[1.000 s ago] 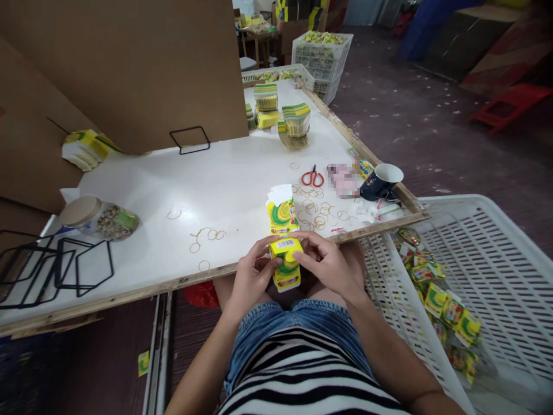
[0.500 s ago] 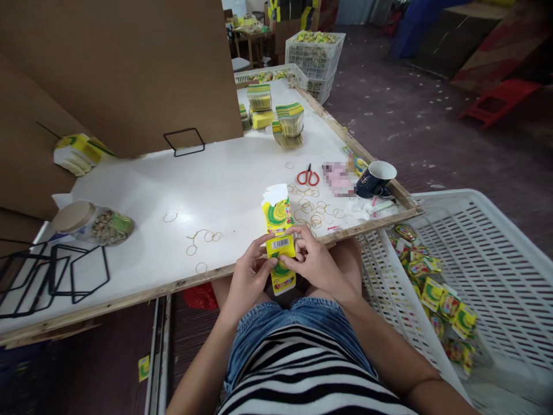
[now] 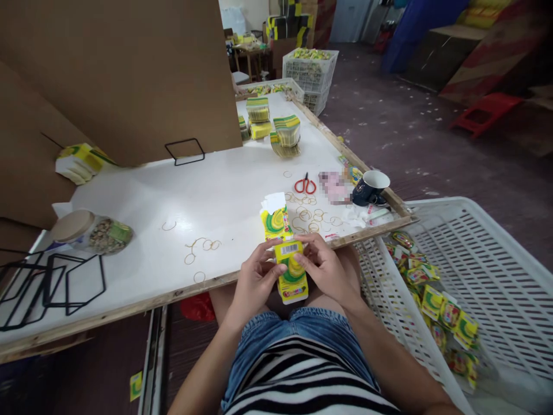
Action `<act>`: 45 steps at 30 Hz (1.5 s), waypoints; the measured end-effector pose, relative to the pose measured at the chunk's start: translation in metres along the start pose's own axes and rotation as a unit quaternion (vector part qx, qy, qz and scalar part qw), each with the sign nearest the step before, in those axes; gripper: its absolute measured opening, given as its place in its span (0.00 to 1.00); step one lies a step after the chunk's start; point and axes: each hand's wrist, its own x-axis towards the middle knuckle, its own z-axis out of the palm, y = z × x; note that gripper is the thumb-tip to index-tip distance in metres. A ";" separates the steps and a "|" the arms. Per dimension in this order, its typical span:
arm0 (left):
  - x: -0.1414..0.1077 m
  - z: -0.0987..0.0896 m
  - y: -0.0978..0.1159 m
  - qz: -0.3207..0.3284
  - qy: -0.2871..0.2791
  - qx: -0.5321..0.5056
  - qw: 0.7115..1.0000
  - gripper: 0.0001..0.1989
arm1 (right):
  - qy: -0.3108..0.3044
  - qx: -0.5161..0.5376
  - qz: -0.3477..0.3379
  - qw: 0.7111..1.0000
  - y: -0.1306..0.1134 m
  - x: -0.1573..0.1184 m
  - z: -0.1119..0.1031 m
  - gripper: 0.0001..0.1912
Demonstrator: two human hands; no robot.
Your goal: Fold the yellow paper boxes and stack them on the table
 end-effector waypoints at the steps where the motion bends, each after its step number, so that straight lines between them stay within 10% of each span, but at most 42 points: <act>1: 0.004 0.003 -0.001 0.011 -0.001 0.011 1.000 0.22 | 0.020 0.030 0.010 0.999 0.002 -0.003 -0.002 0.14; 8: 0.054 -0.014 -0.025 0.070 0.207 0.248 0.944 0.31 | 0.427 0.217 -0.063 0.876 0.013 -0.012 -0.044 0.21; 15: 0.055 -0.031 -0.040 0.013 0.189 0.228 0.955 0.22 | 0.216 0.268 0.142 0.928 0.016 -0.012 -0.006 0.25; 21: 0.029 -0.028 -0.019 0.016 0.150 0.120 0.981 0.17 | 0.159 0.055 0.037 0.985 0.000 0.004 0.009 0.12; 27: -0.009 -0.011 -0.005 0.065 0.104 0.145 0.982 0.13 | 0.055 -0.111 -0.115 0.986 -0.013 0.011 0.027 0.26; 41: -0.011 -0.007 -0.019 -0.073 -0.069 -0.144 0.985 0.27 | 0.038 0.097 -0.060 0.993 -0.024 -0.004 0.040 0.13; 45: -0.006 -0.007 -0.018 -0.091 -0.031 -0.168 0.981 0.25 | 0.094 0.051 -0.060 0.992 -0.019 -0.007 0.038 0.17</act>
